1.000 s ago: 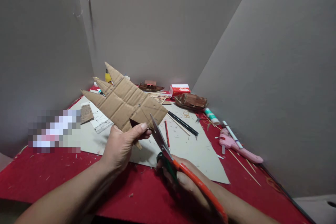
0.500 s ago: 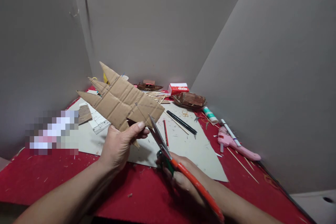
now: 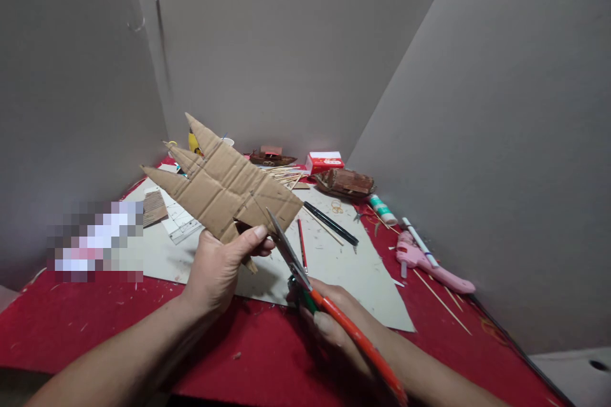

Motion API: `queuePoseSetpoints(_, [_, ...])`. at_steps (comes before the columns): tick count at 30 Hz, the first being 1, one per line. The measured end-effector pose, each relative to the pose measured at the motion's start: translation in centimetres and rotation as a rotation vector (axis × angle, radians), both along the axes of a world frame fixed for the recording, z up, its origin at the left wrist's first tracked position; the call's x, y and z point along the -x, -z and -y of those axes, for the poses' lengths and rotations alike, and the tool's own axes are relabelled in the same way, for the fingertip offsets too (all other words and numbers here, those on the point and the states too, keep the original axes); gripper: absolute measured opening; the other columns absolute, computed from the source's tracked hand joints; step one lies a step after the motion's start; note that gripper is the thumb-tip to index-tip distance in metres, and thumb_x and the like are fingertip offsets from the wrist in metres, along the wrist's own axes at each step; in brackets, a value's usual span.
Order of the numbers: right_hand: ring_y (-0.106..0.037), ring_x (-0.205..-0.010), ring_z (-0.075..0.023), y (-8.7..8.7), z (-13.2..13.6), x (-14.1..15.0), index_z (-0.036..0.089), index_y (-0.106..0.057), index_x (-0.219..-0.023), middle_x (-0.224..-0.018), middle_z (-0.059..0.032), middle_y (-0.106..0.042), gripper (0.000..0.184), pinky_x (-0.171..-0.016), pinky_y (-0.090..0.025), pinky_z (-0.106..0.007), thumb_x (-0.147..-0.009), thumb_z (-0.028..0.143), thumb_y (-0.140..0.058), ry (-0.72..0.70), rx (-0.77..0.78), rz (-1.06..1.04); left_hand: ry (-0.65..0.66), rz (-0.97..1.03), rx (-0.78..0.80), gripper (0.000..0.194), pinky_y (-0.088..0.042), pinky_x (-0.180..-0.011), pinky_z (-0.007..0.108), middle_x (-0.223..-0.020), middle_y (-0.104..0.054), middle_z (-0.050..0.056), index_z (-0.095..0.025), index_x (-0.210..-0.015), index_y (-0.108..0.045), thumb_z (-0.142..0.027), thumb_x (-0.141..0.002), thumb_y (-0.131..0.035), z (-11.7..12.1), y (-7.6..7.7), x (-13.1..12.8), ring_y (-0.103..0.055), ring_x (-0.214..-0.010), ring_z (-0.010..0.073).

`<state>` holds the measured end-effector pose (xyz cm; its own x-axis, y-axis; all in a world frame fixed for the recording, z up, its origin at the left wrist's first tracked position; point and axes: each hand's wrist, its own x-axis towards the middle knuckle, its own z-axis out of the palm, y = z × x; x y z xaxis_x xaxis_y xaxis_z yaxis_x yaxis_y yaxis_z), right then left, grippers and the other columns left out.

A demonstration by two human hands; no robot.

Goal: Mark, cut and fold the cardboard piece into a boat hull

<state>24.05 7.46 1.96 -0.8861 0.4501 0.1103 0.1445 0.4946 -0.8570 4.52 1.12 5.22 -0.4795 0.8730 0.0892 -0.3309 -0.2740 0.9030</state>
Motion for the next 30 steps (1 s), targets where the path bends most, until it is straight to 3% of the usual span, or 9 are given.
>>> queuePoseSetpoints(6, [-0.044,-0.068,-0.0167,-0.04,0.13,0.04,0.02,-0.053,-0.082,-0.073,-0.0011,-0.051,0.049,-0.069,-0.047,-0.029,-0.095,0.064,-0.038,0.016,0.008,-0.027,0.009,-0.008,0.005,0.017,-0.056,-0.06,0.023,-0.067,-0.072,0.004,-0.013,-0.078,-0.075,-0.028,-0.073,-0.081,-0.22,0.19,0.11,-0.067,-0.06,0.0139])
queuePoseSetpoints(13, [-0.035,-0.065,-0.0142,0.16,0.19,0.14,0.019,-0.05,-0.083,-0.073,0.0008,-0.043,0.049,-0.06,-0.039,-0.026,-0.095,0.064,-0.036,-0.004,0.048,-0.016,0.015,0.02,0.001,0.014,-0.056,-0.059,0.022,-0.066,-0.071,0.002,-0.014,-0.078,-0.074,-0.026,-0.074,-0.08,-0.27,0.34,0.17,-0.066,-0.058,0.012])
queuePoseSetpoints(20, [-0.036,-0.065,-0.014,0.06,0.31,0.15,0.019,-0.049,-0.081,-0.071,0.0008,-0.041,0.046,-0.058,-0.039,-0.025,-0.095,0.062,-0.039,0.0,0.098,-0.036,0.025,0.021,-0.009,0.014,-0.055,-0.059,0.021,-0.067,-0.07,0.002,-0.013,-0.08,-0.072,-0.025,-0.075,-0.079,-0.24,0.34,0.09,-0.065,-0.059,0.0116])
queuePoseSetpoints(30, [-0.03,-0.063,-0.0121,-0.14,0.64,0.17,0.019,-0.044,-0.079,-0.07,0.0019,-0.035,0.046,-0.052,-0.031,-0.023,-0.097,0.061,-0.037,0.016,0.132,-0.005,0.031,0.017,-0.008,0.018,-0.054,-0.058,0.021,-0.067,-0.07,0.002,-0.013,-0.083,-0.072,-0.026,-0.074,-0.08,-0.29,0.43,0.17,-0.065,-0.059,0.0117])
